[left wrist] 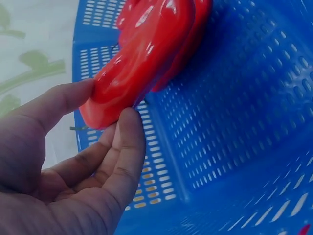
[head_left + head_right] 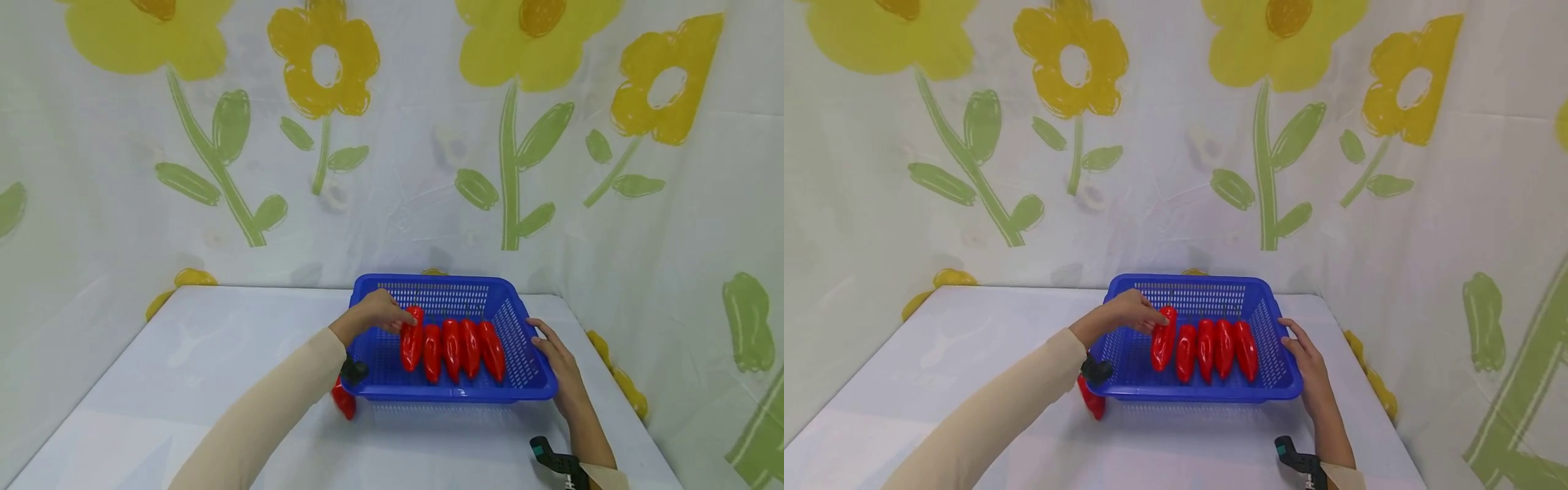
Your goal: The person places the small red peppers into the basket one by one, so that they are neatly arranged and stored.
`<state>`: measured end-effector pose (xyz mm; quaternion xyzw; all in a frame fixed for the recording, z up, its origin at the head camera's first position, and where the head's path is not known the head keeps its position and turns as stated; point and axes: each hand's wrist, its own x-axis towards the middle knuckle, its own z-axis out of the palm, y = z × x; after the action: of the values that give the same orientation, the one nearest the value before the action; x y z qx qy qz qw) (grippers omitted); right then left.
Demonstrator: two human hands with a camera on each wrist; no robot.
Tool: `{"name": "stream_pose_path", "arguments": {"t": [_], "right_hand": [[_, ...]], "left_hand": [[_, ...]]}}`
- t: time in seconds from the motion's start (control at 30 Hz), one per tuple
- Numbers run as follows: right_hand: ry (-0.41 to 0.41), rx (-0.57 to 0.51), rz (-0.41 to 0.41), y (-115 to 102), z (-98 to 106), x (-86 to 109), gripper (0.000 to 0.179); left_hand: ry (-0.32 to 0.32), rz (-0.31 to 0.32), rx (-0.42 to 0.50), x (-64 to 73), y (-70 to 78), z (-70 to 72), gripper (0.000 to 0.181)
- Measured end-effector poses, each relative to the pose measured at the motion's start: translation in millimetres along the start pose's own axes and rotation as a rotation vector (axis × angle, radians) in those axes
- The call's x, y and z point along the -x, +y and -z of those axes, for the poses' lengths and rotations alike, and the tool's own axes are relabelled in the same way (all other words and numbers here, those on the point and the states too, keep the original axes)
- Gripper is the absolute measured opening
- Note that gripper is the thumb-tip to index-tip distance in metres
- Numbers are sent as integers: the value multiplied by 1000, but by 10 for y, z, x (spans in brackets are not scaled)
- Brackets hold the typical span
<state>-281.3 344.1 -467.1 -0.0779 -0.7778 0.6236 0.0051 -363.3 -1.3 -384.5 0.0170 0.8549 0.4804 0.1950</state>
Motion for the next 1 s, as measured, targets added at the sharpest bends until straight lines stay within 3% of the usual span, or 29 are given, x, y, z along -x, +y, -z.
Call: {"name": "stream_pose_path", "arguments": {"t": [0.33, 0.57, 1.0], "right_hand": [[10, -1, 4, -11, -6, 9, 56], [10, -4, -2, -9, 4, 8, 56], [6, -9, 11, -9, 4, 1, 56]], "left_hand": [[21, 95, -55, -91, -26, -61, 28], [3, 137, 15, -125, -50, -148, 30], [10, 205, -1, -228, -97, -222, 48]]}}
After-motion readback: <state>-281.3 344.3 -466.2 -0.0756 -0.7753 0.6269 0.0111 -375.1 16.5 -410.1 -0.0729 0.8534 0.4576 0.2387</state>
